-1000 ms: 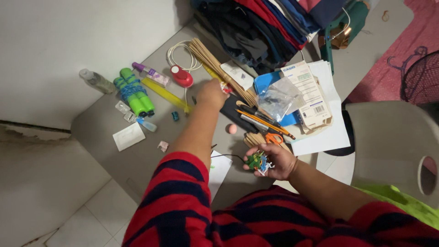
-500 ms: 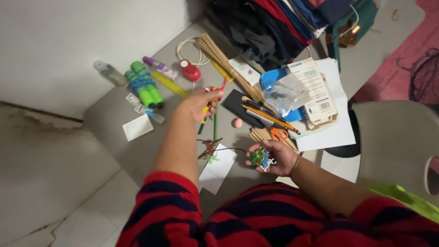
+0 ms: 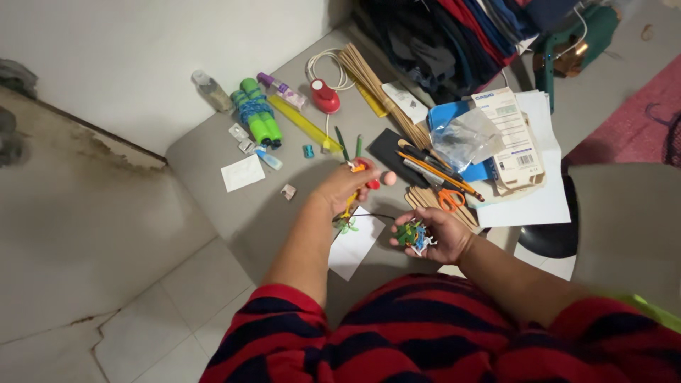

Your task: The person organizes various small items from a cluttered table into a two-compartment wooden box. They handle toys, stationery, and craft supplies, placing them into the box compartments.

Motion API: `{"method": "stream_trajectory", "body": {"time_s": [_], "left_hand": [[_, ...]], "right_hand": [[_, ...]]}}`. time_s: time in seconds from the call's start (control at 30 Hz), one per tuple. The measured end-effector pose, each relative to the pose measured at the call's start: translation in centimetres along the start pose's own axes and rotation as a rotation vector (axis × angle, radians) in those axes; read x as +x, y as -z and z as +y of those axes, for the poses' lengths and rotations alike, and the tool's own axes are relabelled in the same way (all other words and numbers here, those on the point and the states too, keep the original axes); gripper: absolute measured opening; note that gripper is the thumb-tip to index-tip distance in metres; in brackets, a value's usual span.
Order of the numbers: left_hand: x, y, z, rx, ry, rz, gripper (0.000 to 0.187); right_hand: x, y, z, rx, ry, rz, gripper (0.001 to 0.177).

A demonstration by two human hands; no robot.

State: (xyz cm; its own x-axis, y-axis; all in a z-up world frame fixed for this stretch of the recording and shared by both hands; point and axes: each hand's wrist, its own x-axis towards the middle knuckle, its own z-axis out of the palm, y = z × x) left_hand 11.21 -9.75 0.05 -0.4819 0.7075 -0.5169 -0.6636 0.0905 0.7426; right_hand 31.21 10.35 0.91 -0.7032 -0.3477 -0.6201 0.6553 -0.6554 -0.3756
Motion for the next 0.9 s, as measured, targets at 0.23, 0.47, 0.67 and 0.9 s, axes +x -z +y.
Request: {"method": "stream_trajectory", "body": {"time_s": [0.23,0.47,0.67,0.9], "left_hand": [[-1.1,-3.3,0.7,0.718,-0.075,0.466,0.037],[0.3,-7.6,0.1,1.195,-0.097,0.517,0.045],[3.6,-7.0,-2.0,1.27,-0.193,0.503,0.03],[-2.0,0.6,0.1,-0.33,-0.074,0.069,0.026]], "right_hand": [[-1.1,0.1,0.4,-0.019,0.026,0.029,0.043],[-2.0,0.9,1.2,0.004,0.067,0.0,0.043],[-3.3,2.1,2.0,0.048,0.106,0.049,0.046],[-4.6,2.9,2.8,0.141,0.176,-0.03,0.047]]}}
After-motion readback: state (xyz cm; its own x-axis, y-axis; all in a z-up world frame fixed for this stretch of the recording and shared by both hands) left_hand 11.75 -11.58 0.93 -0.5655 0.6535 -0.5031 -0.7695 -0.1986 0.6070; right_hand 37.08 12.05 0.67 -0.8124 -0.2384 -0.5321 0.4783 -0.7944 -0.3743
